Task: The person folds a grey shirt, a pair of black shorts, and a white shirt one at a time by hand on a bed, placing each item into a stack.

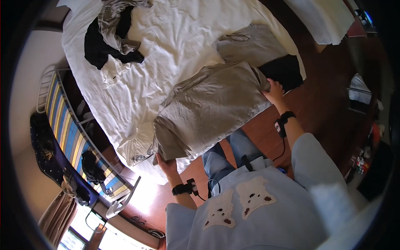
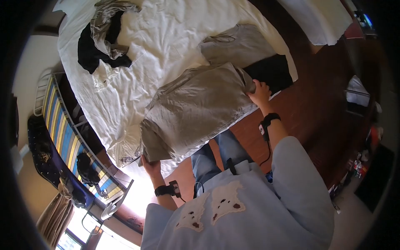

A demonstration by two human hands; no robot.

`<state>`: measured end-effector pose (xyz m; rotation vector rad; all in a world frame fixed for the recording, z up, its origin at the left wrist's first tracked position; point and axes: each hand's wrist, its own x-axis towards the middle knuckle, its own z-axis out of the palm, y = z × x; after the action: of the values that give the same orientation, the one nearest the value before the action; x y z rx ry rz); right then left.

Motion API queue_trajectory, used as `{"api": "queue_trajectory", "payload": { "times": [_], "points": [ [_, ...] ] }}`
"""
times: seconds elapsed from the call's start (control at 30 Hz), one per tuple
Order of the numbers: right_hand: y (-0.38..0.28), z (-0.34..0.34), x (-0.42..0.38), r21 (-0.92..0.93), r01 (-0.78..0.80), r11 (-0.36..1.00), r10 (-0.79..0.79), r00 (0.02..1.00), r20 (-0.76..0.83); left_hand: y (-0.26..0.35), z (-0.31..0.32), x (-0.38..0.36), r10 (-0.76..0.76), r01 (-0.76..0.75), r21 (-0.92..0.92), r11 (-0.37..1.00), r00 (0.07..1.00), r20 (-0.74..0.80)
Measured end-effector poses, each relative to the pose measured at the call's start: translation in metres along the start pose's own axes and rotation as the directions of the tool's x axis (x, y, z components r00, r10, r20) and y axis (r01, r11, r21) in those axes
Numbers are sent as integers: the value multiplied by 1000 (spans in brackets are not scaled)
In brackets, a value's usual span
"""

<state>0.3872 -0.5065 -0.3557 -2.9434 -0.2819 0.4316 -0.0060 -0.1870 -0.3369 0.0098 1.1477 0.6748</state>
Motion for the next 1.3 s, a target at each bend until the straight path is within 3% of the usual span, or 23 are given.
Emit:
{"api": "queue_trajectory", "payload": {
  "times": [0.07, 0.1, 0.2, 0.23, 0.27, 0.33, 0.37, 0.47, 0.53, 0.57, 0.63, 0.67, 0.73, 0.8, 0.83, 0.9, 0.93, 1.0, 1.07, 1.1, 1.2, 1.3],
  "points": [
    [-3, -3, 11, -115, 5, 993, 4, 997, 82, 11, -4, 0, 90, -87, 157, 984, 996, -13],
    [-1, -4, 14, -160, 63, 985, -57, 997, 45, 15, -7, 1, 131, -125, 235, 964, 991, -12],
    [22, 12, 33, 94, 89, 992, -82, 994, -75, 30, -22, 9, 344, -283, 506, 815, 938, -29],
    [28, 20, 39, 204, 200, 958, -130, 942, -310, 37, -30, 12, 354, -277, 511, 814, 934, -58],
    [38, 25, 49, 406, 82, 910, 33, 963, -268, 43, -37, 16, 358, -267, 515, 815, 930, -86],
    [55, 27, 67, 729, -152, 668, 318, 944, -94, 48, -48, 21, 342, -254, 469, 846, 933, -110],
    [62, 27, 72, 781, -187, 596, 379, 923, -68, 50, -53, 22, 326, -254, 420, 871, 939, -108],
    [55, 10, 72, 656, -194, 729, 357, 926, -123, 53, -69, 29, 222, -184, 320, 929, 971, -89],
    [43, 3, 62, 568, -117, 815, 158, 987, -24, 45, -48, 14, 92, -85, 243, 966, 996, -16],
    [36, 1, 55, 526, -68, 848, 57, 998, 36, 40, -33, 6, 14, 5, 231, 973, 997, -81],
    [15, -18, 41, 105, 74, 992, -82, 993, 79, 28, -1, -7, -145, 185, 186, 965, 968, -207],
    [8, -24, 38, -114, 159, 981, -145, 982, 122, 26, -3, -3, -165, 210, 311, 927, 972, -165],
    [23, -11, 50, 65, 88, 994, -93, 993, 72, 27, -17, 9, -202, 220, 544, 810, 975, -94],
    [35, -1, 59, 314, -55, 948, 46, 998, 35, 36, -26, 17, -86, 74, 600, 796, 996, -9],
    [36, -3, 61, 369, -52, 928, 69, 997, -34, 38, -19, 15, -32, 2, 626, 780, 999, 37],
    [51, -7, 72, 534, 4, 846, 66, 992, -111, 39, 11, -10, 201, -194, 795, 574, 975, 94],
    [55, -10, 74, 564, -8, 826, 100, 986, -132, 43, 16, -13, 238, -221, 806, 550, 966, 102],
    [57, -19, 77, 460, 12, 888, 96, 973, -211, 50, 25, -18, 312, -268, 826, 495, 943, 118],
    [57, -33, 77, 367, -82, 927, 135, 983, -121, 58, 19, -13, 299, -245, 725, 644, 953, 56],
    [56, -37, 77, 315, -126, 941, 158, 984, -78, 60, 22, -19, 296, -232, 743, 627, 954, 47],
    [61, -38, 78, 328, -78, 941, 94, 995, -35, 71, 16, -24, 235, -233, 750, 619, 966, 107],
    [40, -61, 69, 351, -35, 936, -8, 993, 120, 74, 19, -30, 320, -250, 820, 515, 943, 87]
  ]
}}
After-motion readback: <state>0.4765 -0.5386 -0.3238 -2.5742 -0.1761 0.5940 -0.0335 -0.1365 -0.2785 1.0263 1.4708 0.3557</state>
